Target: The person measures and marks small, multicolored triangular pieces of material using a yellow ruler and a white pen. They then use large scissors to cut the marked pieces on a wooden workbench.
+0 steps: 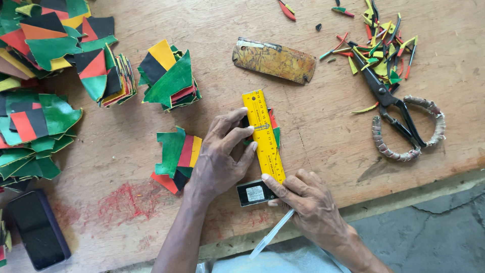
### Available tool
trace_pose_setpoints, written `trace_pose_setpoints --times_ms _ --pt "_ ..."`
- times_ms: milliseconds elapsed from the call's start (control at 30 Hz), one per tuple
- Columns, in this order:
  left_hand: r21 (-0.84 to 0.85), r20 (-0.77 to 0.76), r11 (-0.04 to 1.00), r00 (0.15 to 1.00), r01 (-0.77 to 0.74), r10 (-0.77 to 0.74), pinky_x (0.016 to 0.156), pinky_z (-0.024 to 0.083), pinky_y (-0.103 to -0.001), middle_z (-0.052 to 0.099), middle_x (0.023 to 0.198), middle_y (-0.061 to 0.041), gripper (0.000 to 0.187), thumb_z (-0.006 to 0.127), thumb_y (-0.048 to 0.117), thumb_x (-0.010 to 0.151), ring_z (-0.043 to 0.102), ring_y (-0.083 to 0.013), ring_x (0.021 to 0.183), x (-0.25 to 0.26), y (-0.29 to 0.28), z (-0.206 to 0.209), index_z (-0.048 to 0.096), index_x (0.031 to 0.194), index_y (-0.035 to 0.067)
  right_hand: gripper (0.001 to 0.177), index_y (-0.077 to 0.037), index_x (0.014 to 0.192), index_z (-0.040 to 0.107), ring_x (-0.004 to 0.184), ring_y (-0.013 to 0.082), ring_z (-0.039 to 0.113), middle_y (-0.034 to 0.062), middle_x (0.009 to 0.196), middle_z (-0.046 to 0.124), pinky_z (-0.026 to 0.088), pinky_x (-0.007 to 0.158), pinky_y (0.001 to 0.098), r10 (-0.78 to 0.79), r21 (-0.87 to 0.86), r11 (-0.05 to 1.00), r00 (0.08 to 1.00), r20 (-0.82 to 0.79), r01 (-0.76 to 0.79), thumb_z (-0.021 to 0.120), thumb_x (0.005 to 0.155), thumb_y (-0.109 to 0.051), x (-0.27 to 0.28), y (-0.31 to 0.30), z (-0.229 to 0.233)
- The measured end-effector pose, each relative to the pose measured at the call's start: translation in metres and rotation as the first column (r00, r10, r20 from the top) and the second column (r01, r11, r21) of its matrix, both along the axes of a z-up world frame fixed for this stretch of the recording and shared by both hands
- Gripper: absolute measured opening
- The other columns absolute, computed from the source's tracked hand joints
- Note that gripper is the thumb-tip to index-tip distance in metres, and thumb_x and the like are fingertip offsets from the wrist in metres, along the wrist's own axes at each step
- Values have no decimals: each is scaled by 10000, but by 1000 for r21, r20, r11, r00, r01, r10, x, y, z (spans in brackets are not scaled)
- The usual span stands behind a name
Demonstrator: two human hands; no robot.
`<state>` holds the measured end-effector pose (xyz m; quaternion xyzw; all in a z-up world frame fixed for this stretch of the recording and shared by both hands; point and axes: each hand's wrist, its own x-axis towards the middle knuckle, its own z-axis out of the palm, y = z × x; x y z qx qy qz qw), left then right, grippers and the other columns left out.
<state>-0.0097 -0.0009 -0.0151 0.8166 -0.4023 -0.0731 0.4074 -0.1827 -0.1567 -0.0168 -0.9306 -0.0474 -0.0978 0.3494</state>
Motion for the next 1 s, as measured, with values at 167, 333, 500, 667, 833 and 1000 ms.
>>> trace_pose_setpoints --times_ms 167,333,500,667,833,1000 --pt "7 3 1000 1000 4 -4 1107 491 -442 587 1411 -179 307 796 65 835 560 -367 1322 1 -1 0 683 1116 10 554 -117 1341 662 752 212 497 20 860 597 427 694 385 -5 -2 1000 1000 7 5 756 828 -303 1 0 1" --pt "35 17 999 1000 7 -8 1115 482 -440 575 1443 -165 433 781 75 850 543 -368 1327 0 -1 0 674 1262 -3 563 -118 1347 653 768 210 499 18 869 592 423 698 385 -10 2 1000 1000 6 10 758 828 -309 1 1 1" --pt "84 14 996 1000 11 -12 1108 478 -426 557 1476 -149 453 763 79 863 527 -359 1329 -2 -2 3 673 1301 6 563 -129 1353 652 749 201 489 3 844 585 419 684 380 -25 2 1000 1000 -14 25 764 825 -291 2 3 2" --pt "94 2 995 1000 20 -21 1113 475 -422 543 1486 -152 449 750 78 871 517 -356 1329 -1 -3 4 670 1306 2 562 -126 1356 651 753 207 489 7 839 576 413 680 386 -29 1 1000 1000 -10 29 763 826 -279 2 3 1" --pt "112 23 993 999 25 -28 1115 468 -427 543 1475 -164 434 735 72 882 509 -362 1333 -1 -4 7 667 1302 -15 563 -123 1354 646 752 212 490 9 843 575 414 677 388 -24 2 1000 1000 -8 24 762 824 -273 3 2 2" --pt "131 39 991 999 29 -34 1109 470 -428 546 1455 -171 426 728 73 886 514 -358 1318 -1 -6 9 664 1295 -28 567 -130 1357 651 748 215 493 16 826 564 414 673 393 -22 -4 1000 1000 -7 22 767 821 -275 2 1 1"
